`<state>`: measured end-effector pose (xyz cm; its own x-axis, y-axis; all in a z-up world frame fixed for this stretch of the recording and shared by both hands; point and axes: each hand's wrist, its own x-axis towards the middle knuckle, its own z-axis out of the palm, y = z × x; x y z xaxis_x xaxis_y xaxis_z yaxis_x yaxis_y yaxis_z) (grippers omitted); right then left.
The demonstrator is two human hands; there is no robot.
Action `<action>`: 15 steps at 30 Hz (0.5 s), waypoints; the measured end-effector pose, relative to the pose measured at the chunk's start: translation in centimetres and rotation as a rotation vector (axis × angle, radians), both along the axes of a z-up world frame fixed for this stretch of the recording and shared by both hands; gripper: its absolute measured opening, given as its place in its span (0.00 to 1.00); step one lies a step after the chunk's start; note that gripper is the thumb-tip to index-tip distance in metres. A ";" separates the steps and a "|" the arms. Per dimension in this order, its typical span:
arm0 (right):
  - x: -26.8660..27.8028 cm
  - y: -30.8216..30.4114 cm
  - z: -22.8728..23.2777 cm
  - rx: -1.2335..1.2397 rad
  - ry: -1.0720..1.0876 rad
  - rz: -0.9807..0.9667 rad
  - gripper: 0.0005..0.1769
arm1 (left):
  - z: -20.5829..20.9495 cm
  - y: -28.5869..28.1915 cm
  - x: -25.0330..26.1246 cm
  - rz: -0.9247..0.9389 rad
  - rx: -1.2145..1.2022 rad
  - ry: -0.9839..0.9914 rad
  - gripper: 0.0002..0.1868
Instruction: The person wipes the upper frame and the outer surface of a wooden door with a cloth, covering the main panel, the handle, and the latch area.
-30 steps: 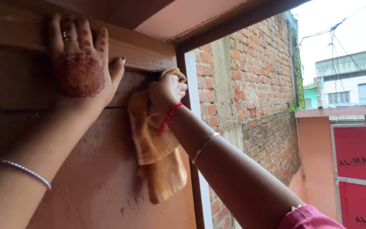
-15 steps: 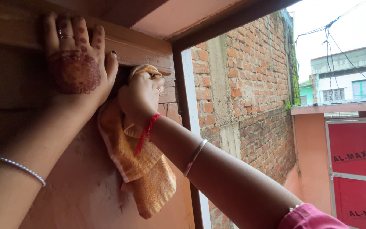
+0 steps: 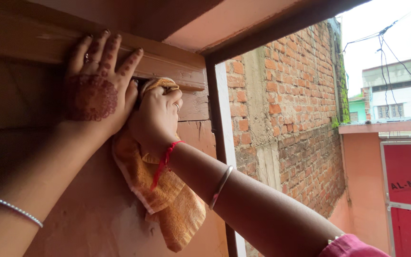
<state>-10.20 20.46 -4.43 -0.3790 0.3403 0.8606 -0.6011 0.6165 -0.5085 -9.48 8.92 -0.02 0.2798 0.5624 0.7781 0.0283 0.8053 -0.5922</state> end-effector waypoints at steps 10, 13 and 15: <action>0.8 -1.2 -0.5 0.077 0.065 -0.060 0.22 | -1.1 -0.9 2.7 -0.097 -0.056 -0.053 0.22; 0.6 -1.2 -0.5 0.111 0.043 -0.079 0.23 | -1.3 -1.2 3.0 -0.123 -0.081 -0.059 0.21; 0.3 -1.5 -0.7 0.127 0.056 -0.100 0.22 | -1.4 -1.4 3.2 -0.114 -0.095 -0.070 0.21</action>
